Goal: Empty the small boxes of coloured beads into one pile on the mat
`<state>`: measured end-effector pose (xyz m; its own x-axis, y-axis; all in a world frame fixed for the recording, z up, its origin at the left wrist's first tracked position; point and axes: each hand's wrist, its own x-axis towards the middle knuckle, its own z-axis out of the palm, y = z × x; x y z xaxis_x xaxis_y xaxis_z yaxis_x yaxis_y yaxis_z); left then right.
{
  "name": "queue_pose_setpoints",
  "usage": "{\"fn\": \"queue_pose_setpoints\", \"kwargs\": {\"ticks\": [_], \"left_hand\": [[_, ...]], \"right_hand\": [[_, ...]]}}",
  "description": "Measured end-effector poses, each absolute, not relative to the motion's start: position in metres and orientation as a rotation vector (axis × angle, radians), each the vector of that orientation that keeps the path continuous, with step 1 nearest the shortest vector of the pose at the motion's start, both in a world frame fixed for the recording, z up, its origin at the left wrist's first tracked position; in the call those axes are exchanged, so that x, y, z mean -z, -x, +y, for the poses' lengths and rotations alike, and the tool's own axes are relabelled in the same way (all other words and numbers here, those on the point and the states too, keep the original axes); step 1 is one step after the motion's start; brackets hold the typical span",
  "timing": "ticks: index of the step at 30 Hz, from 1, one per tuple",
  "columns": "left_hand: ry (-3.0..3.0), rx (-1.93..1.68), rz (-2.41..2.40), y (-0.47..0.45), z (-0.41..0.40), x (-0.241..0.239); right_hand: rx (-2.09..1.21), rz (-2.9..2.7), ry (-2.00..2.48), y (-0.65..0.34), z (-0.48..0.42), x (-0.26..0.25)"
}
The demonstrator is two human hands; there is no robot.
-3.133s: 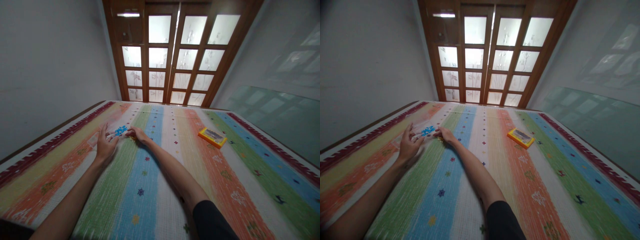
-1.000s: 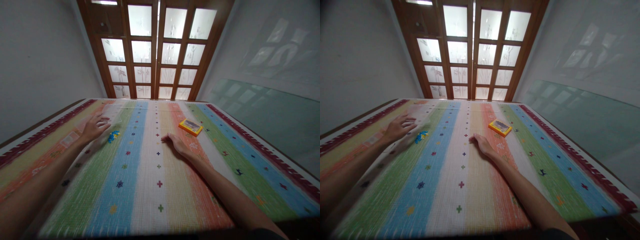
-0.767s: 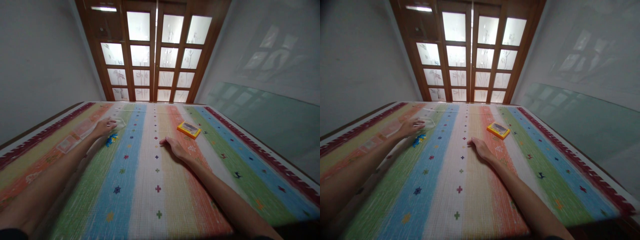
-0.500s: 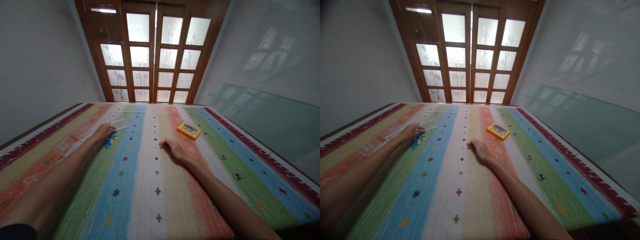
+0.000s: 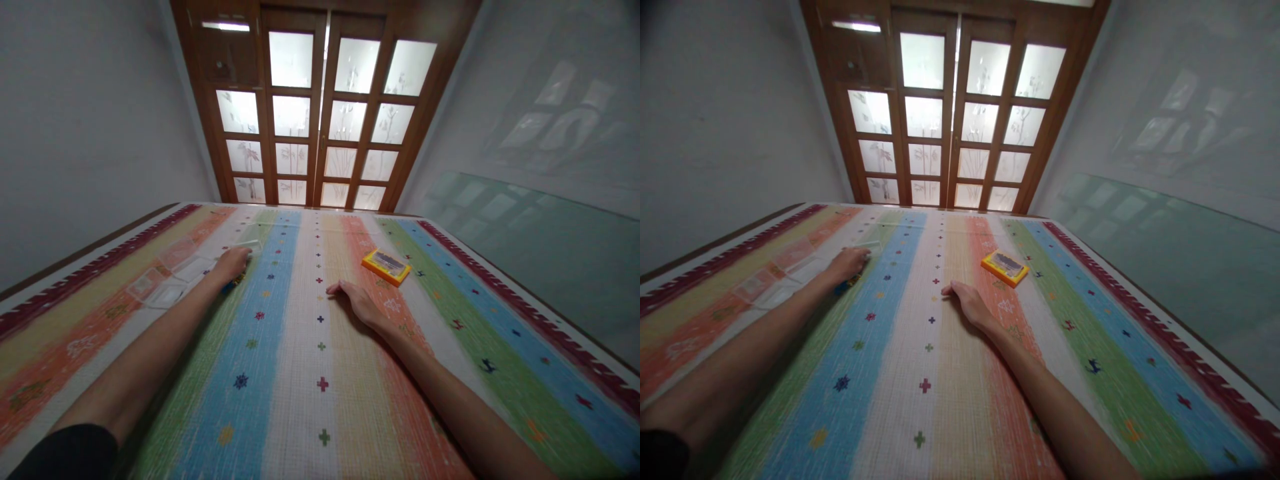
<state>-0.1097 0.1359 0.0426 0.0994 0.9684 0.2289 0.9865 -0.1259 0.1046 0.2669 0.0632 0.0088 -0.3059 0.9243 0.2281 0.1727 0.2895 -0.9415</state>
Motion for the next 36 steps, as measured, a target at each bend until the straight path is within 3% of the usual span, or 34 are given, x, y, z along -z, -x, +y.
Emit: {"fn": "queue_pose_setpoints", "kwargs": {"ticks": [24, 36], "left_hand": [[2.104, 0.411, -2.17, 0.138, 0.122, -0.051], [2.362, 0.665, -1.846, 0.142, 0.068, -0.044]], "right_hand": [[-1.033, -1.733, 1.02, -0.266, 0.061, -0.008], [-1.073, -1.743, 1.004, -0.268, 0.064, -0.008]]}}
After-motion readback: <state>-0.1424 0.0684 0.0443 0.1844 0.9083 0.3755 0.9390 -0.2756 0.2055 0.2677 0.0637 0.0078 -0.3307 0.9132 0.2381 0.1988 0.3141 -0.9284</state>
